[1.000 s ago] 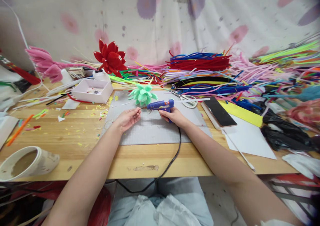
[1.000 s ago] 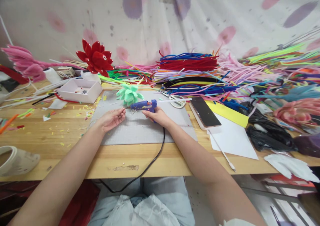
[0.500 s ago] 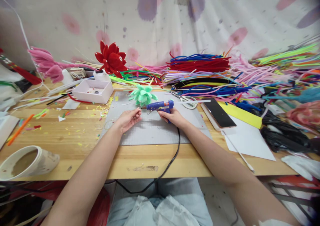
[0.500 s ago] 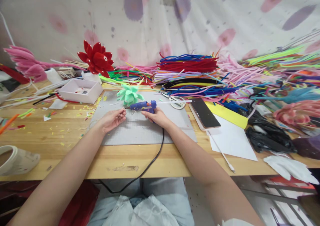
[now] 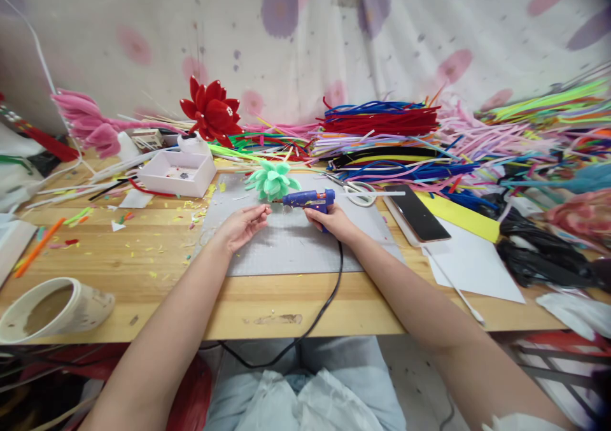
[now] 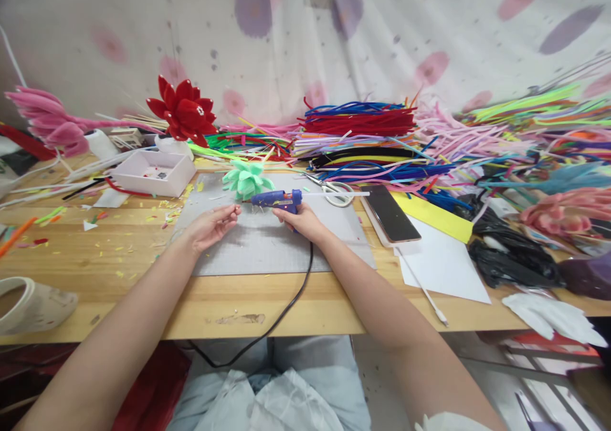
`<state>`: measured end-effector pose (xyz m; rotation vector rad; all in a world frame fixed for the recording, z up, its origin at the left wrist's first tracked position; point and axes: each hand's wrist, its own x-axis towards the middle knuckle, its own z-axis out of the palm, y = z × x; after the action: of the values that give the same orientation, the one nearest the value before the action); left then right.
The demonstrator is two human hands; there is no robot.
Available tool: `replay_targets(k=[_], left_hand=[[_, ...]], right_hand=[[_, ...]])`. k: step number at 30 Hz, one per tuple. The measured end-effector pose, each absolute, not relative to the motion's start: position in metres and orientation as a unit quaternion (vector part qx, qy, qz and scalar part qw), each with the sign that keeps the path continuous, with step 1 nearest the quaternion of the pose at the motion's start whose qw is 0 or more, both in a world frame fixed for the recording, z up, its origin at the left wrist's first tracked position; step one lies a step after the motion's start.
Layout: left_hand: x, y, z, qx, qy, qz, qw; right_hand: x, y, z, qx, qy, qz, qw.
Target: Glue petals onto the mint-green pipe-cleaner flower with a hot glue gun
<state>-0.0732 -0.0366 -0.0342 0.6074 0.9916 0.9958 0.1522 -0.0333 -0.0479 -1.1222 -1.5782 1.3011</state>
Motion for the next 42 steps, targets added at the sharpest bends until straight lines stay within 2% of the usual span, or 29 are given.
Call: replay_targets(k=[10,42], left_hand=[[-0.0723,-0.0371,-0.0346,0.279,0.470,0.464,0.697],[-0.0718,-0.0347,-0.0380,0.266,0.461,0.441,0.723]], right_hand=[[0.1521,-0.0356,-0.0461,-0.437,-0.623,0.518,0.391],[0.1524,-0.0333,-0.0502,-0.411,-0.661,0.516,0.358]])
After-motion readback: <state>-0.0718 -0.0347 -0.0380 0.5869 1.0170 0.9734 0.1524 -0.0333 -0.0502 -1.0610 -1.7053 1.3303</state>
